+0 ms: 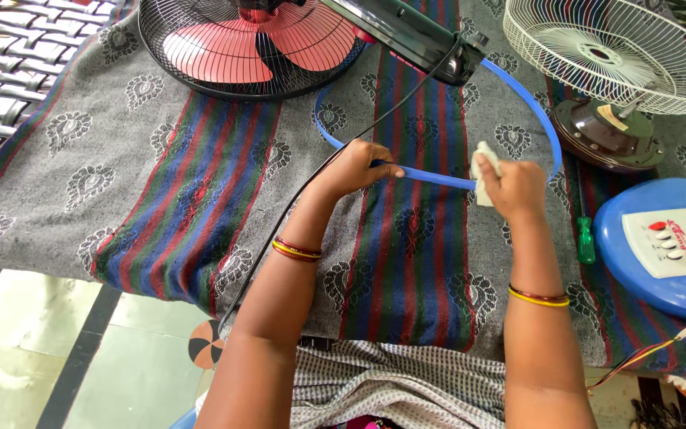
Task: The person wipes the inside of a white fan cage with a cloth, then wipes a blue plastic ring. The person uses a green spray bottle to apply liquid to the cloth before continuing to wipe the fan cage.
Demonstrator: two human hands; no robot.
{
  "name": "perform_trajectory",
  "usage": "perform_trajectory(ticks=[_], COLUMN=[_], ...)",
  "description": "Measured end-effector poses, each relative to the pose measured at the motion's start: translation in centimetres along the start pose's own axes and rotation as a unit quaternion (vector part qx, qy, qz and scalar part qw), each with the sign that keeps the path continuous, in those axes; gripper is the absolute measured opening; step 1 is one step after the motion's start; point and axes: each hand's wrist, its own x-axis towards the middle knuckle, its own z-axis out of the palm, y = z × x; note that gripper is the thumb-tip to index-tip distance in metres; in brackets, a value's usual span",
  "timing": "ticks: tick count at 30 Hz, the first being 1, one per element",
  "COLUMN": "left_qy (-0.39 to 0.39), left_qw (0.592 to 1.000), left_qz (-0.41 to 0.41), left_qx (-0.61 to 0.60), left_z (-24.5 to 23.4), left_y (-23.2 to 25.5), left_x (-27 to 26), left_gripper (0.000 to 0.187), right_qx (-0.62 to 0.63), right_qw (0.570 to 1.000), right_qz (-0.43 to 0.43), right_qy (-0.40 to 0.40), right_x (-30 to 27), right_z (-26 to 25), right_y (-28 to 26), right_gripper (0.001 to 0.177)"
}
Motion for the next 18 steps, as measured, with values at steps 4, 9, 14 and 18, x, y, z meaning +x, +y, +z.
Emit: perform_trajectory(ticks=[4, 9, 14, 18], left_qy=[-0.003, -0.020, 0.018, 0.022], left_qw=[0.999, 0.999, 0.999, 0.999], left_qz=[-0.030, 0.025, 0.026, -0.022], left_qx=[0.040, -0.014, -0.003, 0.031], left_z=[2.2, 5.3, 2.0, 0.3], left_y=[0.1, 1.1, 1.5, 1.7], left_x=[0.3, 1.2, 1.0, 0.4], left_gripper=[0.031, 0.020, 0.029, 0.036], right_qx=[0.001, 0.057, 0.019, 0.116], right_qw=[0.996, 0.997, 0.991, 0.970], right_qz=[-0.010, -0.033, -0.016, 0.072], right_qy=[0.093, 0.044, 0.130, 0.201], right_x=[0.2, 0.1, 0.7, 0.0], right_z=[0.2, 2.6, 1.5, -0.3], right_y=[-2.8, -10.2, -5.5, -0.7], right_gripper=[0.063, 0.060, 0.062, 0.061])
